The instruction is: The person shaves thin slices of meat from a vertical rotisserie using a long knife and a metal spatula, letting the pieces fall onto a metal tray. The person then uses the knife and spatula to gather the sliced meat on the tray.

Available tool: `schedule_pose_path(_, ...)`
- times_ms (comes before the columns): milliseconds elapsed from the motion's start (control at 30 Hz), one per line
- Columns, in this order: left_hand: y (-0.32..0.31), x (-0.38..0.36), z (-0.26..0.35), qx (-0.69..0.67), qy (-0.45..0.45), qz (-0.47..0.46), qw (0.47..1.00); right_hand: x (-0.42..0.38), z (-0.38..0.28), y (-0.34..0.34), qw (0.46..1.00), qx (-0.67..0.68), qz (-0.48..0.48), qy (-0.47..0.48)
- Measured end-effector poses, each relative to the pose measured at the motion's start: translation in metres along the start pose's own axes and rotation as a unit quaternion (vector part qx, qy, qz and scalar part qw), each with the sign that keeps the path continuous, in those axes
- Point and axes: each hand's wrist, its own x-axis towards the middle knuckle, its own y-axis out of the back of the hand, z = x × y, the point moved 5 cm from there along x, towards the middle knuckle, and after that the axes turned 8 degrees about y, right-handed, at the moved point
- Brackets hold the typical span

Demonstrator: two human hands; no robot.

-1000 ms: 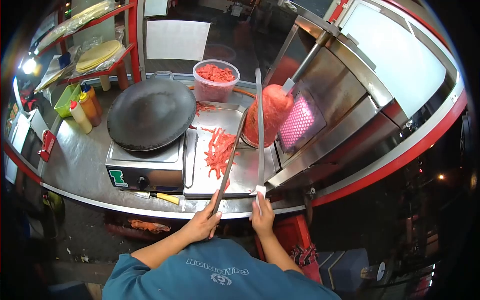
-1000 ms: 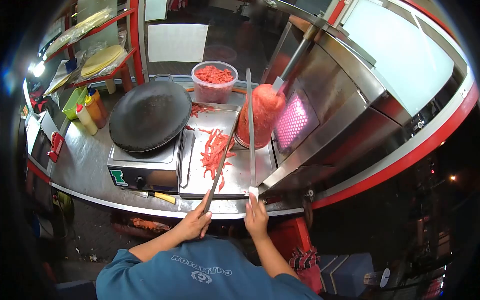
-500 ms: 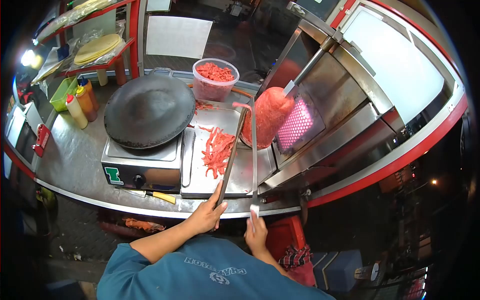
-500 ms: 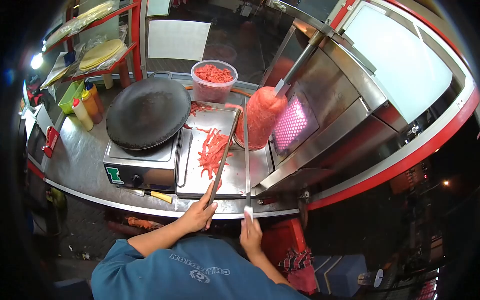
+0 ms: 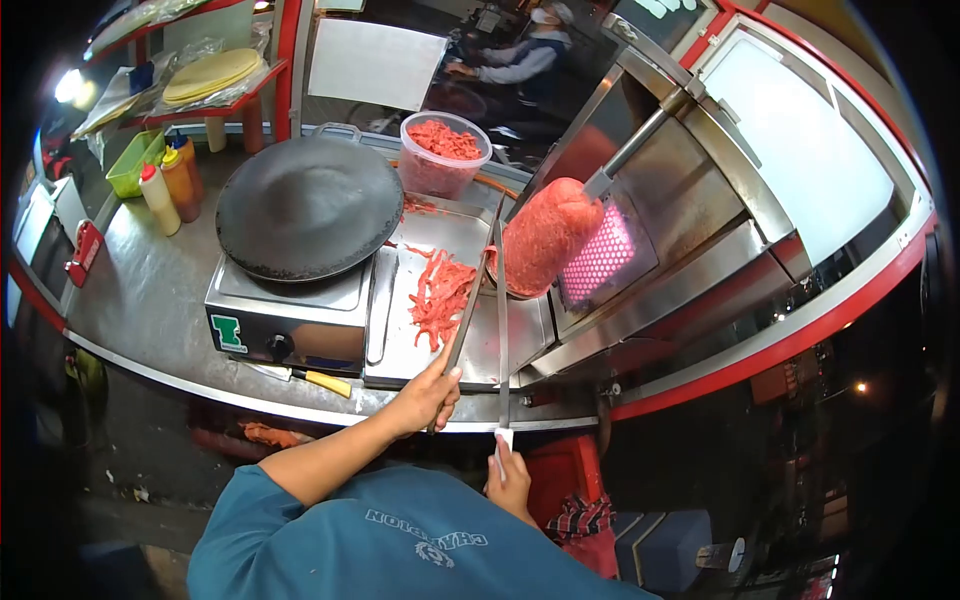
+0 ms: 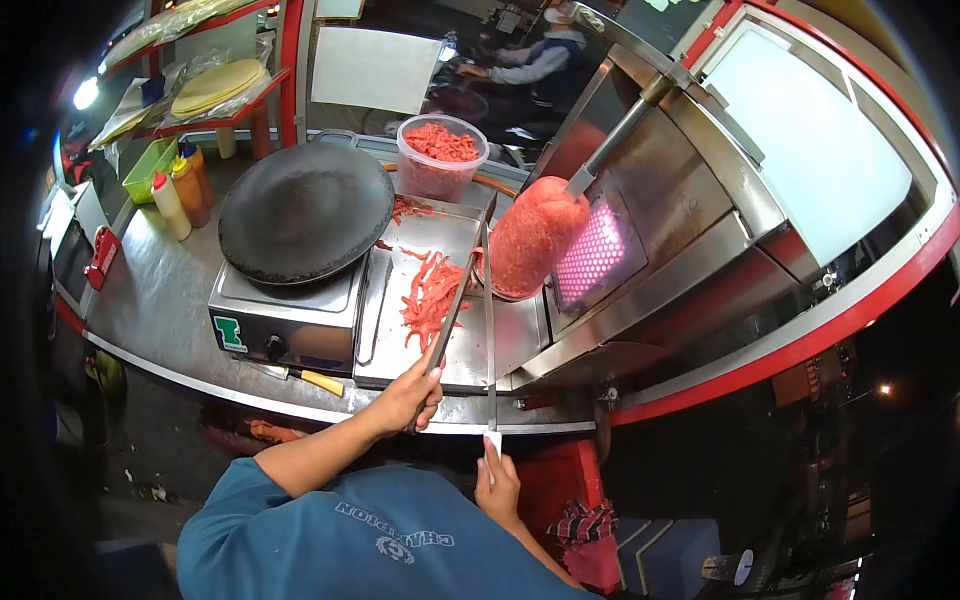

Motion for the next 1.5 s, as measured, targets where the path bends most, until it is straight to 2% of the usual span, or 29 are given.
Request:
schedule_pose_path(100,-0.001,0.004,0.004,-0.148,0.041,-0.06,0.986,0.021,-0.01,-0.004,1.0,0.016,-0.001,0.006)
schedule_pose_path(167,0.004,0.008,0.004,-0.212,0.053,-0.067,0.974,0.078,-0.02,-0.01,0.998,0.048,-0.03,-0.03)
schedule_pose_path(233,0.005,0.014,-0.003,-0.268,0.049,-0.077,0.959,0.116,-0.047,-0.008,0.967,0.206,-0.045,-0.144)
schedule_pose_path(300,0.009,0.012,-0.009,-0.286,0.054,-0.08,0.953,0.1,-0.044,-0.016,0.907,0.354,-0.053,-0.222)
schedule_pose_path(367,0.01,-0.002,-0.007,-0.274,0.042,-0.093,0.956,0.049,-0.024,-0.021,0.895,0.372,-0.053,-0.238)
schedule_pose_path(400,0.014,-0.01,-0.01,-0.254,0.049,-0.096,0.961,0.021,-0.013,-0.022,0.913,0.358,-0.043,-0.189)
schedule_pose_path(467,0.019,-0.026,-0.018,-0.191,0.056,-0.074,0.977,-0.003,-0.002,-0.018,0.922,0.321,-0.016,-0.216)
schedule_pose_path(533,0.019,-0.048,-0.024,-0.109,0.08,-0.031,0.99,0.04,-0.019,-0.002,0.963,0.255,0.0,-0.088)
schedule_pose_path(567,0.018,-0.057,-0.026,-0.027,0.061,-0.024,0.997,0.059,-0.008,-0.006,0.977,0.206,0.029,-0.041)
schedule_pose_path(600,0.015,-0.066,-0.026,0.01,0.067,-0.017,0.998,0.086,-0.019,-0.003,0.974,0.21,0.056,-0.066)
schedule_pose_path(667,0.013,-0.079,-0.033,0.06,0.055,0.002,0.997,0.123,-0.027,-0.001,0.967,0.216,0.129,-0.032)
schedule_pose_path(733,0.006,-0.084,-0.029,0.086,0.07,0.014,0.994,0.103,-0.007,0.0,0.987,0.109,0.118,0.023)
schedule_pose_path(800,0.011,-0.085,-0.026,0.126,0.08,0.01,0.989,0.049,0.021,-0.008,0.99,0.107,0.093,-0.001)
schedule_pose_path(833,0.011,-0.085,-0.023,0.135,0.082,0.009,0.987,0.023,0.026,-0.013,0.98,0.159,0.12,-0.009)
schedule_pose_path(867,0.008,-0.086,-0.022,0.141,0.085,0.008,0.986,0.005,0.028,-0.012,0.98,0.166,0.108,0.006)
schedule_pose_path(933,0.008,-0.083,-0.024,0.148,0.087,0.018,0.985,0.025,0.022,-0.007,0.986,0.142,0.084,0.02)
schedule_pose_path(1000,0.004,-0.082,-0.021,0.165,0.089,0.026,0.982,0.076,0.017,-0.003,0.993,0.085,0.073,0.028)
schedule_pose_path(1067,0.005,-0.071,-0.024,0.178,0.079,0.031,0.98,0.117,0.0,0.003,0.993,0.013,0.081,0.086)
schedule_pose_path(1133,0.0,-0.064,-0.012,0.186,0.066,0.034,0.98,0.105,-0.001,0.003,0.994,0.019,0.078,0.078)
schedule_pose_path(1233,0.006,-0.054,-0.014,0.192,0.051,0.026,0.98,0.021,0.014,-0.007,0.994,0.082,0.059,-0.046)
schedule_pose_path(1300,0.002,-0.052,-0.011,0.204,0.06,0.036,0.976,-0.004,0.007,-0.004,0.993,0.087,0.074,-0.007)
schedule_pose_path(1333,0.002,-0.051,-0.008,0.214,0.066,0.04,0.974,-0.004,0.004,-0.004,0.993,0.091,0.079,-0.002)
schedule_pose_path(1400,0.004,-0.048,-0.011,0.221,0.058,0.044,0.973,0.029,0.012,-0.007,0.994,0.075,0.049,-0.06)
schedule_pose_path(1433,0.003,-0.045,-0.013,0.219,0.058,0.048,0.973,0.06,0.005,-0.003,0.999,0.022,0.034,-0.026)
schedule_pose_path(1500,0.001,-0.036,-0.018,0.215,0.047,0.055,0.974,0.095,-0.004,-0.005,0.997,0.035,0.058,0.037)
